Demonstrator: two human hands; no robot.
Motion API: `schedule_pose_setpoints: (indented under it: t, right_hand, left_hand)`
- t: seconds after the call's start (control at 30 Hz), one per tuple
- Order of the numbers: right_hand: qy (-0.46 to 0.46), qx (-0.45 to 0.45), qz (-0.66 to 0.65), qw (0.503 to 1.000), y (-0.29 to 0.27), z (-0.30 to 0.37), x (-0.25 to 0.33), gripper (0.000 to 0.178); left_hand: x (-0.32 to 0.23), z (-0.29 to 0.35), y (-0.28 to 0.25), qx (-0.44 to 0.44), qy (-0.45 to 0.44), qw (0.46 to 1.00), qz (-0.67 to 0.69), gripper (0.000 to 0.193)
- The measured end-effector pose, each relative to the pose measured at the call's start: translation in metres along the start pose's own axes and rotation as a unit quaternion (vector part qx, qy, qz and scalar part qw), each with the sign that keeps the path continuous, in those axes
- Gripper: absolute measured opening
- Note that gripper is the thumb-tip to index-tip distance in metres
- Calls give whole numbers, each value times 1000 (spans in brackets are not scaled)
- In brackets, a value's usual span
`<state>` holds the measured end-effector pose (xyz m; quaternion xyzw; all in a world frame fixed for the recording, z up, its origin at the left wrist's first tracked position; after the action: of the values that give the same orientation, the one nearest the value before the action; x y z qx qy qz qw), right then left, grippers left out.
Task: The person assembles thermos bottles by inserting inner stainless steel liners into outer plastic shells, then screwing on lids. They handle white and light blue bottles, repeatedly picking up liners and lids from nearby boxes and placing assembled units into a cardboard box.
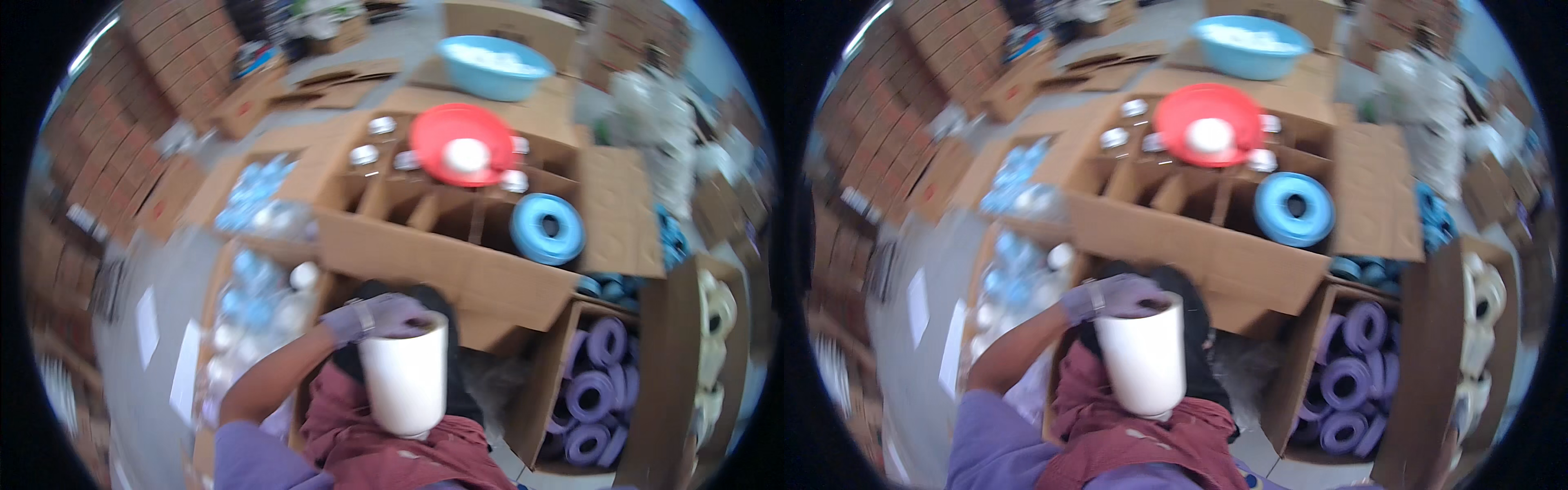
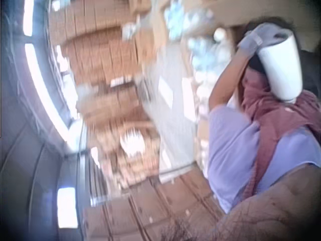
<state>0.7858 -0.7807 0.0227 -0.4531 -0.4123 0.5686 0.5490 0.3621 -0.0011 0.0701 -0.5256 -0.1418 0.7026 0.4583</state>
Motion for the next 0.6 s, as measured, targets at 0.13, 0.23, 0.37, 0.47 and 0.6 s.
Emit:
schedule_pose_setpoints:
  t: [0.13, 0.23, 0.37, 0.47, 0.6]
  right_hand:
    - [4, -75, -29, 997, -40, -13, 49, 59]
    - [2, -151, -63, 987, -88, -5, 61, 61]
    - [-77, -290, -157, 941, -168, 33, 128, 64]
    - [-189, -381, -224, 877, -239, 102, 236, 67]
    - [-363, -413, -278, 788, -304, 223, 414, 71]
  left_hand:
    - [16, 32, 2, -85, 59, 993, 63, 39]
    - [15, 31, 3, -92, 74, 984, 132, 43]
    - [28, 36, 5, -108, 89, 978, 157, 40]
    - [35, 46, 3, -115, 70, 976, 171, 35]
    - [37, 37, -40, -213, 39, 954, 207, 37]
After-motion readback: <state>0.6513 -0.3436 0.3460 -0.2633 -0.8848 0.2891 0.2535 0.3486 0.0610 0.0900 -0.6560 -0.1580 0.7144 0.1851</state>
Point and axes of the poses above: each hand's wrist, its own z-axis away from the middle knuckle, its own y-axis out of the palm, x = y × z, the point moved 10 cm from there along -z, towards the middle knuckle, and after that the axes turned 11 degrees about x, right-handed, at the moved point
